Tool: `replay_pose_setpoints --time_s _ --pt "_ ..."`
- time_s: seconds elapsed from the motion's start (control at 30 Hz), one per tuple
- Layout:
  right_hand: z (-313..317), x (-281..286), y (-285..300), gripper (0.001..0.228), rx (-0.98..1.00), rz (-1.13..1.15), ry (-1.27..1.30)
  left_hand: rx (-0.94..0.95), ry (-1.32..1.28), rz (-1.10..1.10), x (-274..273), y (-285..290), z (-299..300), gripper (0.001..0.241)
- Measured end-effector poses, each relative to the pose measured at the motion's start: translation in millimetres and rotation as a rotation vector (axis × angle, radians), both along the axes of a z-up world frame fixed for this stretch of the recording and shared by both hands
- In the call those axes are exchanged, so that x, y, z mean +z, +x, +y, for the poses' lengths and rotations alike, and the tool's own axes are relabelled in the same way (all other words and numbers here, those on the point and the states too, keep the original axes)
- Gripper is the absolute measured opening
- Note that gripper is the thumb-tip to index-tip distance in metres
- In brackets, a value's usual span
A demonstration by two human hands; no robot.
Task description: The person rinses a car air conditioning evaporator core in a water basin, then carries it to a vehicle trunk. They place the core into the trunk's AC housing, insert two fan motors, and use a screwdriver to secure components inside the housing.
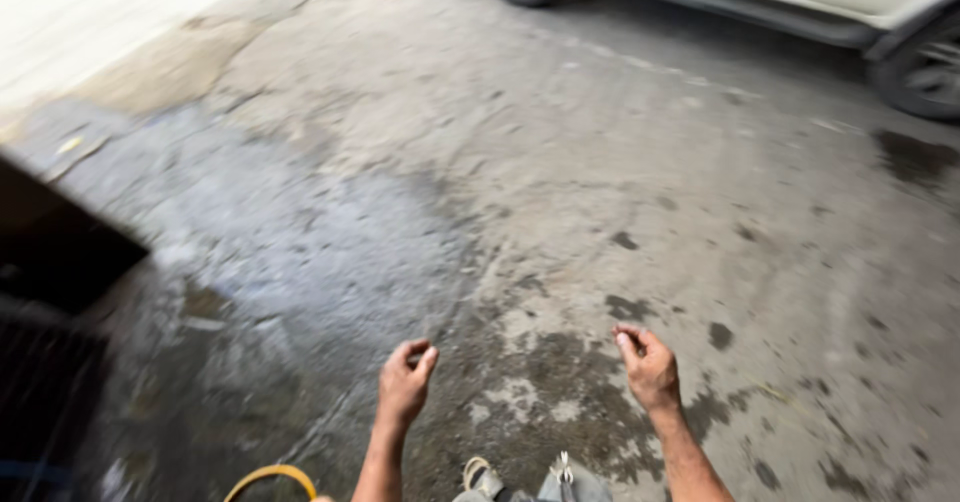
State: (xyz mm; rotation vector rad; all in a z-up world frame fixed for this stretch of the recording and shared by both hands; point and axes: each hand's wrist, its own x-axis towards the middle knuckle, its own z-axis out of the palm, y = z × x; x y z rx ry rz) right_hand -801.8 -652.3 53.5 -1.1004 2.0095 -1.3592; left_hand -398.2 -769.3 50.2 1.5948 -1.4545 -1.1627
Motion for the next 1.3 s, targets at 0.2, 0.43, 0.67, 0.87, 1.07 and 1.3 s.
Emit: replay_pose_setpoints --time_s 0.2,0.43,0.67,0.87,1.07,1.3 --pt "-121 -4 38 0.024 0.136 -0.13 -0.042 0.229 0.028 0.006 22 65 -35 0.04" --pt "-257 -71 46 0.027 0.246 -0.23 0.219 0.598 -0.037 -0.158 -40 181 -48 0.038" --pt "-487 -41 112 0.033 0.596 -0.14 0.233 1.081 -0.016 -0.034 -28 236 -101 0.033" --pt "-640 49 246 0.031 1.003 0.158 -0.009 1.09 -0.292 -0.036 38 246 -221 0.032" --pt "-695 76 393 0.03 1.295 -0.013 0.1 1.143 -0.288 -0.216 88 266 -334 0.031" --pt "-772 46 443 0.029 1.446 -0.02 0.115 1.135 -0.283 -0.041 32 334 -417 0.03"
